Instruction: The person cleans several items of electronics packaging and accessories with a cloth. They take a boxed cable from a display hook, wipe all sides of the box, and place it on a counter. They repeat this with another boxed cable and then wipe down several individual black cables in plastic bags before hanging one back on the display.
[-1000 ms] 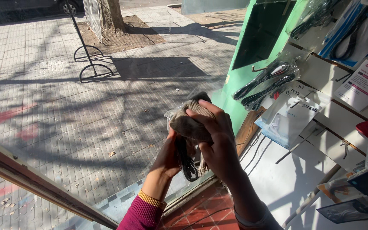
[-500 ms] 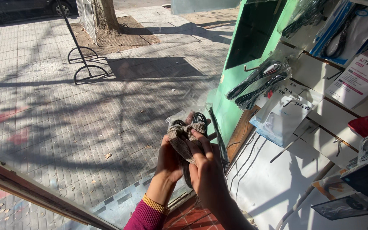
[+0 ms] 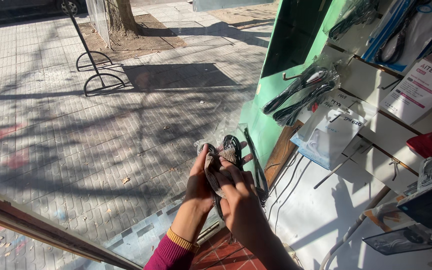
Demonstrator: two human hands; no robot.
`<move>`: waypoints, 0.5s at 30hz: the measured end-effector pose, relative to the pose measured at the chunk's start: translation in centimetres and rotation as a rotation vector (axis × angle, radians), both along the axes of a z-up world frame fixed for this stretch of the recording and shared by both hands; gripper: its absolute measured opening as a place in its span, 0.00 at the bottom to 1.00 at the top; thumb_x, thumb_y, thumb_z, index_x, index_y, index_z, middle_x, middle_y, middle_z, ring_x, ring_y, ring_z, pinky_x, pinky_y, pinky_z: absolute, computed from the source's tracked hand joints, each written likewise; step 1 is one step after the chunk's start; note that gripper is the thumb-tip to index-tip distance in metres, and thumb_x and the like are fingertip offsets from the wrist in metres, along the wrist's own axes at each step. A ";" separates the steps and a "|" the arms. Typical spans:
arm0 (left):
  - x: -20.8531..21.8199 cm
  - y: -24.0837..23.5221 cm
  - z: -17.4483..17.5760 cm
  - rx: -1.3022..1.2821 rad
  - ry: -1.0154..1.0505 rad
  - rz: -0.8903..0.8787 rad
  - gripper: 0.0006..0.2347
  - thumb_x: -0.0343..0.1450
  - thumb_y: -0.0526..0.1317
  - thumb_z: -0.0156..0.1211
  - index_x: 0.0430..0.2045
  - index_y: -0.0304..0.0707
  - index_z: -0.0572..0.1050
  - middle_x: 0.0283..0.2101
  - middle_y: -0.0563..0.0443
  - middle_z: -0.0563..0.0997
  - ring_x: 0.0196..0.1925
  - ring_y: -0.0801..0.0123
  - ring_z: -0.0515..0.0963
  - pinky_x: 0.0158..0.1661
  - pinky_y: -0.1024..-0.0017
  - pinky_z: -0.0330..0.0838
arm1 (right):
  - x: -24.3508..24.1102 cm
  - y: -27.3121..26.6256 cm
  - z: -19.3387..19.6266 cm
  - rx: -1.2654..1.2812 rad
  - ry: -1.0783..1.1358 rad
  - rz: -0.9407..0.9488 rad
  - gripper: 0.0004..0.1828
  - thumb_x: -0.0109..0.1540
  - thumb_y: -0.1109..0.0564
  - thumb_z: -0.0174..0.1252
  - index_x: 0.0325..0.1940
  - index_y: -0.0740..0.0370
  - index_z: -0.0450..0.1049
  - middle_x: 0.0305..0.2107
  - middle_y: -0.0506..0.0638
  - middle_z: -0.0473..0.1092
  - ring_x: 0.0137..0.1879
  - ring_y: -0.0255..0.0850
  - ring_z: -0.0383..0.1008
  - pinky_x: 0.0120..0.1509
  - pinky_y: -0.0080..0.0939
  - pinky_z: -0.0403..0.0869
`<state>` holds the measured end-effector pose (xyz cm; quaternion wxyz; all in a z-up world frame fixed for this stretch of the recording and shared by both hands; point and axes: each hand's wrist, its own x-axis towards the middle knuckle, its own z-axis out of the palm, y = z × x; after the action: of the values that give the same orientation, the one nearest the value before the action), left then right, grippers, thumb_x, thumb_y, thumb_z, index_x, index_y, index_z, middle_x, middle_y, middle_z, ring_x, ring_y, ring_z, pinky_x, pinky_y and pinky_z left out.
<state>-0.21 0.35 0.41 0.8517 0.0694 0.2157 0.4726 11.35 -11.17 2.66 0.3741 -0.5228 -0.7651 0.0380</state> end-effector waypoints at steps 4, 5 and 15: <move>-1.1 0.0 2.0 0.084 -0.118 -0.112 0.25 0.83 0.60 0.64 0.64 0.39 0.82 0.57 0.27 0.85 0.49 0.37 0.88 0.55 0.40 0.84 | 0.7 -1.3 -0.7 -0.047 -0.113 -0.002 0.55 0.51 0.78 0.56 0.85 0.58 0.77 0.88 0.61 0.62 0.77 0.70 0.70 0.82 0.68 0.71; -1.9 -0.6 3.3 0.208 -0.287 -0.257 0.33 0.88 0.63 0.52 0.83 0.38 0.75 0.75 0.07 0.79 0.60 0.17 0.88 0.61 0.23 0.83 | 0.9 -1.7 -0.8 -0.033 -0.160 0.036 0.54 0.51 0.78 0.55 0.82 0.56 0.79 0.86 0.65 0.64 0.76 0.69 0.74 0.81 0.64 0.69; -4.5 1.8 3.6 0.077 0.168 0.106 0.19 0.83 0.55 0.68 0.53 0.36 0.87 0.46 0.40 0.92 0.46 0.39 0.94 0.46 0.37 0.92 | 5.5 -2.9 6.4 -0.212 0.191 0.156 0.38 0.61 0.76 0.52 0.68 0.56 0.93 0.73 0.54 0.81 0.82 0.51 0.81 0.88 0.52 0.74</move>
<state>-4.70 2.19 4.02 0.8011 0.1298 0.2713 0.5175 16.89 -14.12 9.06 0.3840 -0.4922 -0.7559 0.1971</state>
